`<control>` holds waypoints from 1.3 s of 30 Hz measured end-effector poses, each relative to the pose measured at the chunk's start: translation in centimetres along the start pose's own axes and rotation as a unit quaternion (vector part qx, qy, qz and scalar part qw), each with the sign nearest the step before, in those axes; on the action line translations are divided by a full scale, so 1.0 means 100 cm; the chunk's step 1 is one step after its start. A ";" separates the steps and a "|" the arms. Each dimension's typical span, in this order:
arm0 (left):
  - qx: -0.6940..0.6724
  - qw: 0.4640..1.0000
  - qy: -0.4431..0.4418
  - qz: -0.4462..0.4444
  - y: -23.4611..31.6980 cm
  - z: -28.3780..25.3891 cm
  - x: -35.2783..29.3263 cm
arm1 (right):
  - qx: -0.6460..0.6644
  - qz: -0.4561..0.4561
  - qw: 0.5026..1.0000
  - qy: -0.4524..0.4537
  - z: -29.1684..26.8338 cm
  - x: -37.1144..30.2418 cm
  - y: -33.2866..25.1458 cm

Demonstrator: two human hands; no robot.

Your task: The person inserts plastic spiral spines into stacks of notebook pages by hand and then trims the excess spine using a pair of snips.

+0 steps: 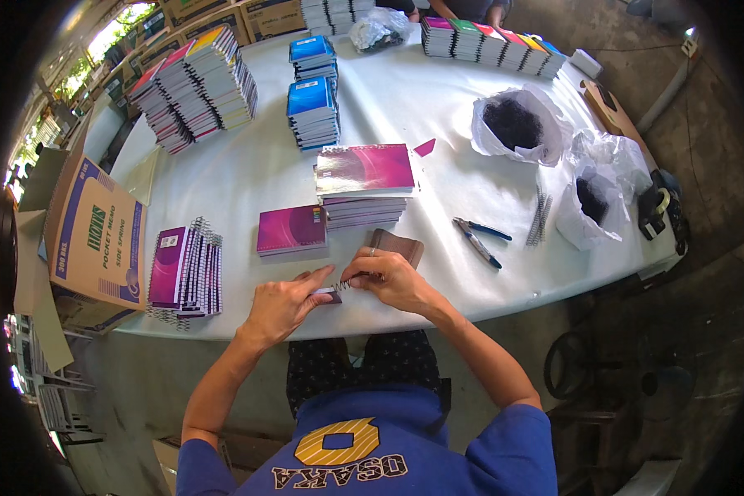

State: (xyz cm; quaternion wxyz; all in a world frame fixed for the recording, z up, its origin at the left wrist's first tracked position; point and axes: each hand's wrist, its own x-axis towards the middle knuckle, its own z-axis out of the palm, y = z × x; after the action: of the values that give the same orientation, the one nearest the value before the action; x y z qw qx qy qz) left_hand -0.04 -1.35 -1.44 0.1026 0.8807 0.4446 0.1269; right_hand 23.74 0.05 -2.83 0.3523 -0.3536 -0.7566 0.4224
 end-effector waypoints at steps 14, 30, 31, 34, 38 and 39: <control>-0.037 0.999 0.003 0.032 0.003 0.002 0.005 | -0.227 0.018 0.973 -0.029 0.009 -0.009 -0.026; -0.001 0.998 -0.030 0.064 0.000 -0.003 -0.010 | -0.118 0.086 0.978 -0.147 -0.057 -0.003 -0.002; 0.002 0.999 -0.009 0.053 -0.006 -0.002 -0.014 | 0.026 0.105 0.978 -0.176 -0.058 -0.001 -0.009; 0.018 0.999 -0.025 0.035 -0.012 -0.003 -0.012 | 0.042 0.028 0.963 -0.263 -0.035 0.007 0.003; 0.027 0.996 -0.086 -0.003 -0.012 -0.010 -0.006 | 0.183 0.055 0.955 -0.226 -0.041 0.006 0.019; 0.024 0.996 -0.087 0.001 -0.013 -0.009 -0.006 | 0.182 0.059 0.956 -0.223 -0.038 0.006 0.017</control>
State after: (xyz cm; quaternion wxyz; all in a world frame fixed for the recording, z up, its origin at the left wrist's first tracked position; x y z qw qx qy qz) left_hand -1.64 -1.02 -1.01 0.1198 0.8910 0.4361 0.0395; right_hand 27.06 2.72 -2.70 0.2076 -0.2243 -0.7043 0.6407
